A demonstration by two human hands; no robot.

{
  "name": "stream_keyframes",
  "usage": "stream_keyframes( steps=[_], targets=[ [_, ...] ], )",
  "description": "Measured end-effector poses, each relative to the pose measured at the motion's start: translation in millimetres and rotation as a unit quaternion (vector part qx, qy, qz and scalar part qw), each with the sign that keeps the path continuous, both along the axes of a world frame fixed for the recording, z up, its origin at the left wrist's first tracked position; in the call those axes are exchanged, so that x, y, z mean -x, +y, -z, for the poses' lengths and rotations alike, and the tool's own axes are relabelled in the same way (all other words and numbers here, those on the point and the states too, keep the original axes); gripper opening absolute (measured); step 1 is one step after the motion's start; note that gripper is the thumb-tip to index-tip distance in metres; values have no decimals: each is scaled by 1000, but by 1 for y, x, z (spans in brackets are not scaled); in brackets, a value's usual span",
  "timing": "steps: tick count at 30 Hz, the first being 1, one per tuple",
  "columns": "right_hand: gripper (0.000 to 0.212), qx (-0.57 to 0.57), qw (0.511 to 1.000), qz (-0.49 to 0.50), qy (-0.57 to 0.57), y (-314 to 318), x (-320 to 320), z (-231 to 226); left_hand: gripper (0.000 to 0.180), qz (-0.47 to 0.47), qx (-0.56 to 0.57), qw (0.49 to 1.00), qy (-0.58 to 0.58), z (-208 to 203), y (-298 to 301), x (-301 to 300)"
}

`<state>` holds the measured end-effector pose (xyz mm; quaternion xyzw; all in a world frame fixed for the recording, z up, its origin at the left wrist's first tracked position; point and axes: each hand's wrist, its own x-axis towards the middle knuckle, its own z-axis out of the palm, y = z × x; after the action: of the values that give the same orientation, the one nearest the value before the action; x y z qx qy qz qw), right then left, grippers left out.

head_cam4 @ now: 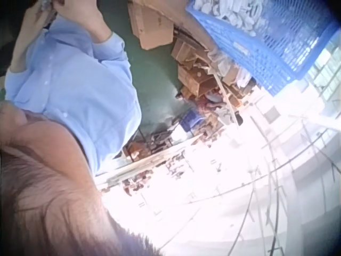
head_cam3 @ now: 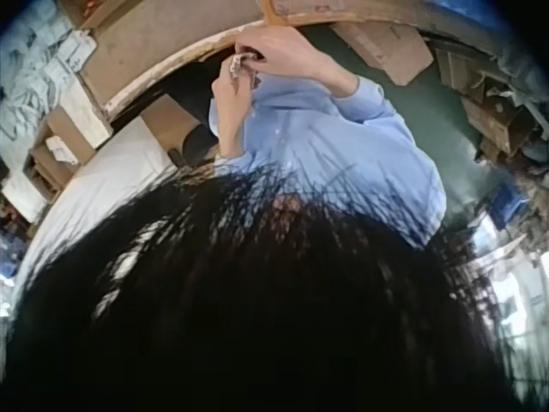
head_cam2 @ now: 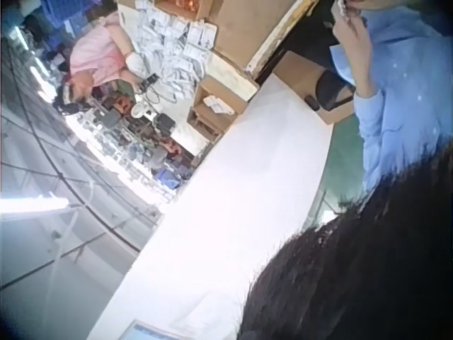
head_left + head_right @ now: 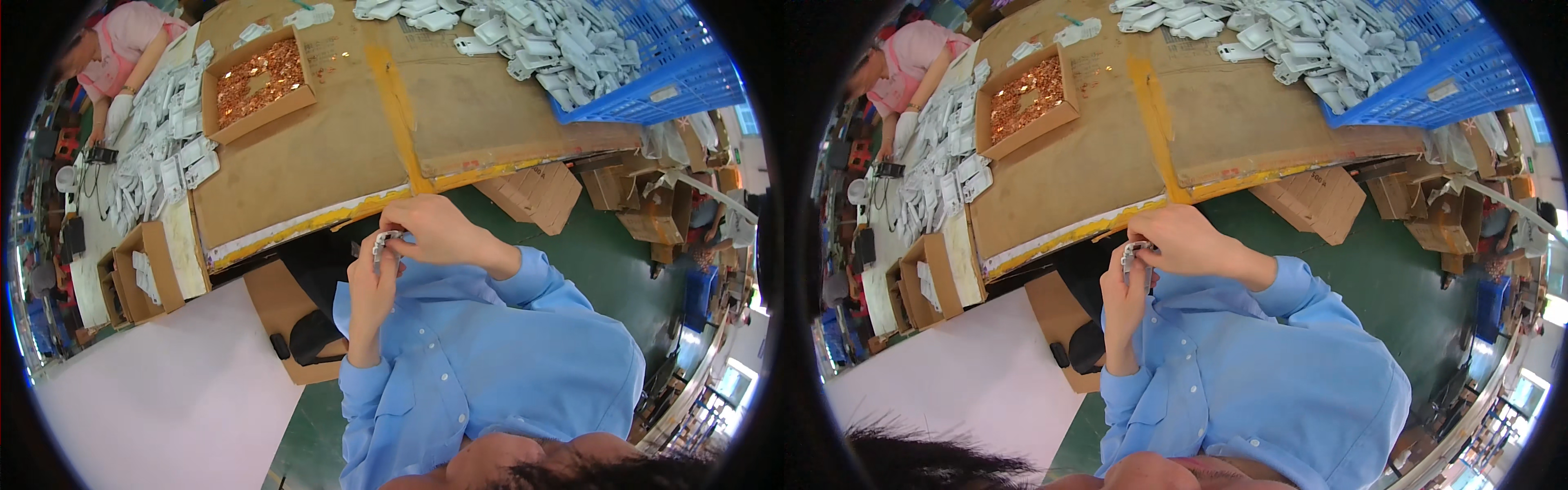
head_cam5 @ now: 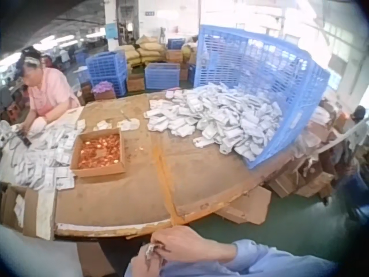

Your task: Manually assemble electronic components by inserting copper contacts into plastic housings at a factory workbench.

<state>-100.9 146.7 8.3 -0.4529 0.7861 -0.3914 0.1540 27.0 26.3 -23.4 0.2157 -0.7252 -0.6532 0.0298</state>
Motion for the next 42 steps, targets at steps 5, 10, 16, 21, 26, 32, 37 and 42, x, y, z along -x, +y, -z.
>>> stream_keyframes(
  steps=[5,10,16,21,26,32,37,42],
  targets=[
    [19,-9,999,-3,-52,2,19,-4,37,92,80,991,56,-2,-20,-2],
    [42,24,989,-65,-134,7,63,-1,29,34,81,996,25,-3,-48,1],
    [51,-193,917,102,334,51,224,37,23,-234,91,968,9,-18,-162,16],
    [60,-335,797,69,498,48,287,45,31,-320,165,932,39,-16,-313,52],
    [52,-377,771,38,512,43,313,51,43,-370,236,898,31,-1,-415,92],
    [45,-339,794,44,503,44,318,37,49,-424,436,791,67,-5,-397,122],
    [49,-214,892,22,398,9,262,-19,46,-293,307,886,187,-19,-269,115],
    [45,-50,987,-134,76,-74,162,-64,47,-66,77,986,130,10,-150,81]
  ],
)
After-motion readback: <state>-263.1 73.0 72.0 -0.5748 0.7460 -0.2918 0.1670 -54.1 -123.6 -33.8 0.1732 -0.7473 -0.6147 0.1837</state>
